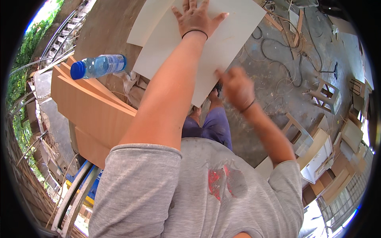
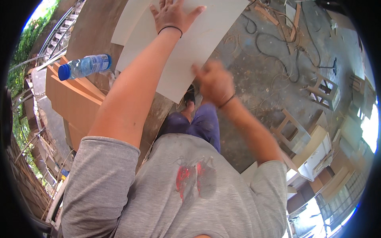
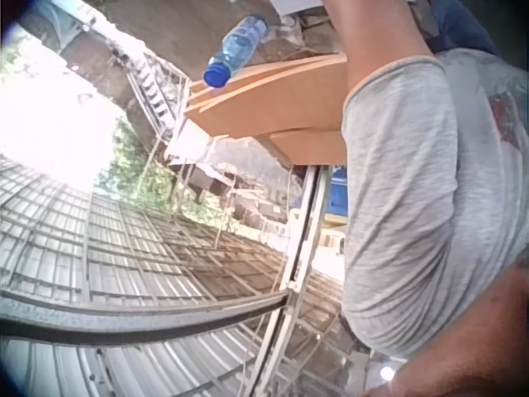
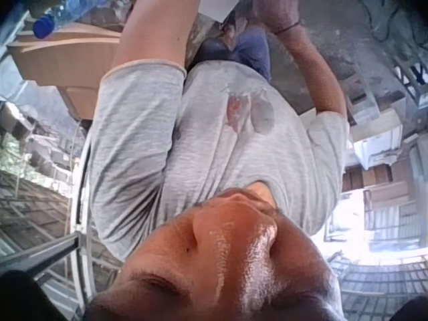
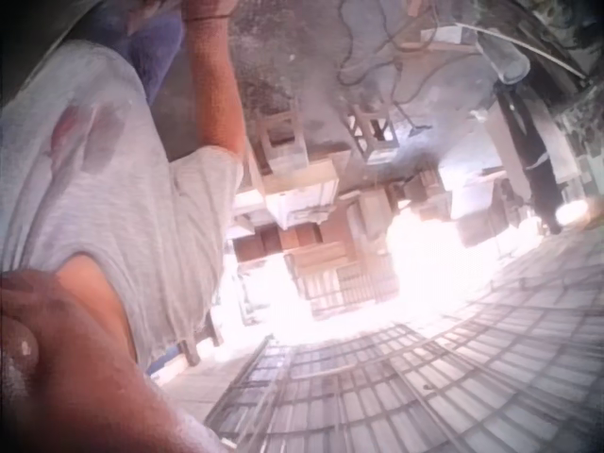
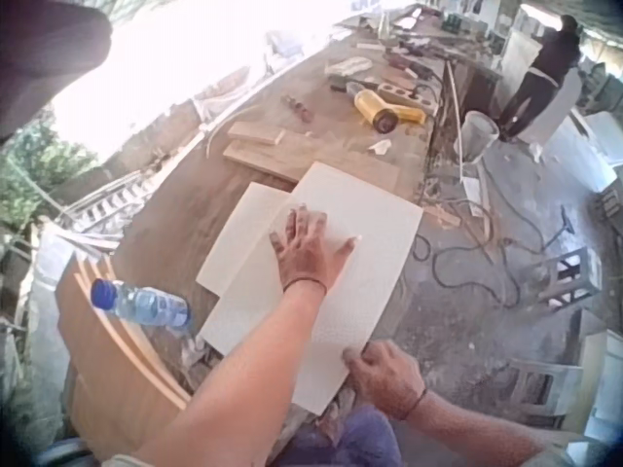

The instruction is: The person trims the edges of white and wood-grain panels using a utility knife and sands the edges with a sanding block.

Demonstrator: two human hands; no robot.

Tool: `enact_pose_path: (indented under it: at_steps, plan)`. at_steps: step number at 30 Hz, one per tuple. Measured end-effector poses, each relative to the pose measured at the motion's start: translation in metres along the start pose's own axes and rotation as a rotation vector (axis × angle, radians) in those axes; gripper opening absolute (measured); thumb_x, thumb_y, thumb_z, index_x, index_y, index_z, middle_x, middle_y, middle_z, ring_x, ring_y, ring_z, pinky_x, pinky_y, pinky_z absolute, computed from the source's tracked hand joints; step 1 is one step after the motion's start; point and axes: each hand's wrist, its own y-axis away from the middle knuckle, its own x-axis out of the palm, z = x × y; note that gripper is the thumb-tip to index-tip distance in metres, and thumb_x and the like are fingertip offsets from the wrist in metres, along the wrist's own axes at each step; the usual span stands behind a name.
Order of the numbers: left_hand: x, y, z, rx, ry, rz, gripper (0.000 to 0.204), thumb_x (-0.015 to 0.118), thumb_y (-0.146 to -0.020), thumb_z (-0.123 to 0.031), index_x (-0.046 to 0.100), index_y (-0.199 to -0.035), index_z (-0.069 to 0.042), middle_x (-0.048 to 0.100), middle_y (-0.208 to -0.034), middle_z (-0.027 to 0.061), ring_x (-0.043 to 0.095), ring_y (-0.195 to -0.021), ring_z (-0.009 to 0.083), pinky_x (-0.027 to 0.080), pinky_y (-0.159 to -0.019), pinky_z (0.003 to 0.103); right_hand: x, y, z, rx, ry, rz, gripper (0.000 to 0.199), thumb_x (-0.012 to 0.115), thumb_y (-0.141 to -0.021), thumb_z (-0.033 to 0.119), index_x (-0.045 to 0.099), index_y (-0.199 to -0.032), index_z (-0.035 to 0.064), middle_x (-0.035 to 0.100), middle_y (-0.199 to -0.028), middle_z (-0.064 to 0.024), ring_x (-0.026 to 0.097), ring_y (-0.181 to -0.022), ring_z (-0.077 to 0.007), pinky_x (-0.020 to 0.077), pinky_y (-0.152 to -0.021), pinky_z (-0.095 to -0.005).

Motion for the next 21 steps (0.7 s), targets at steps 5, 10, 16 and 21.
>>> enact_pose_path:
  at_steps: [5,10,16,21]
  plan:
    - [0.003,-0.001,-0.006,0.011,0.001,0.01,0.072,0.058,-0.08,-0.064,0.051,-0.135,-0.016,0.036,-0.151,0.01,0.026,-0.143,0.0252,0.018,-0.114,0.056,0.053,0.077,0.113,-0.288,-0.345,0.219,0.045,0.059,-0.075,0.015,0.058,-0.119,0.021,0.054,-0.095,-0.0094,0.057,-0.085,-0.0302,0.0528,-0.071,-0.0458]
    - [-0.005,0.001,0.006,-0.015,-0.035,-0.03,0.074,0.058,-0.08,-0.064,0.05,-0.136,-0.016,0.037,-0.151,0.0101,0.026,-0.143,0.0252,0.018,-0.113,0.056,-0.022,-0.029,-0.001,0.097,0.02,-0.152,0.037,0.054,-0.08,0.009,0.064,-0.113,0.0196,0.058,-0.085,-0.0082,0.061,-0.083,-0.0255,0.0533,-0.06,-0.0375]
    - [0.006,0.001,0.001,0.0,-0.005,-0.024,0.076,0.06,-0.079,-0.065,0.05,-0.136,-0.016,0.037,-0.151,0.0094,0.027,-0.143,0.0248,0.019,-0.113,0.056,-0.009,-0.015,0.002,0.02,0.117,0.023,0.029,0.056,-0.082,0.014,0.063,-0.109,0.0182,0.057,-0.089,-0.0097,0.061,-0.084,-0.0278,0.0536,-0.061,-0.0385]
    - [0.005,-0.002,-0.002,0.001,0.013,-0.005,0.074,0.06,-0.078,-0.064,0.052,-0.134,-0.016,0.038,-0.15,0.0083,0.027,-0.143,0.0248,0.018,-0.113,0.055,0.026,0.05,0.09,-0.289,-0.221,0.209,0.036,0.055,-0.081,0.016,0.058,-0.117,0.014,0.054,-0.091,-0.0108,0.059,-0.082,-0.0293,0.054,-0.063,-0.0402]
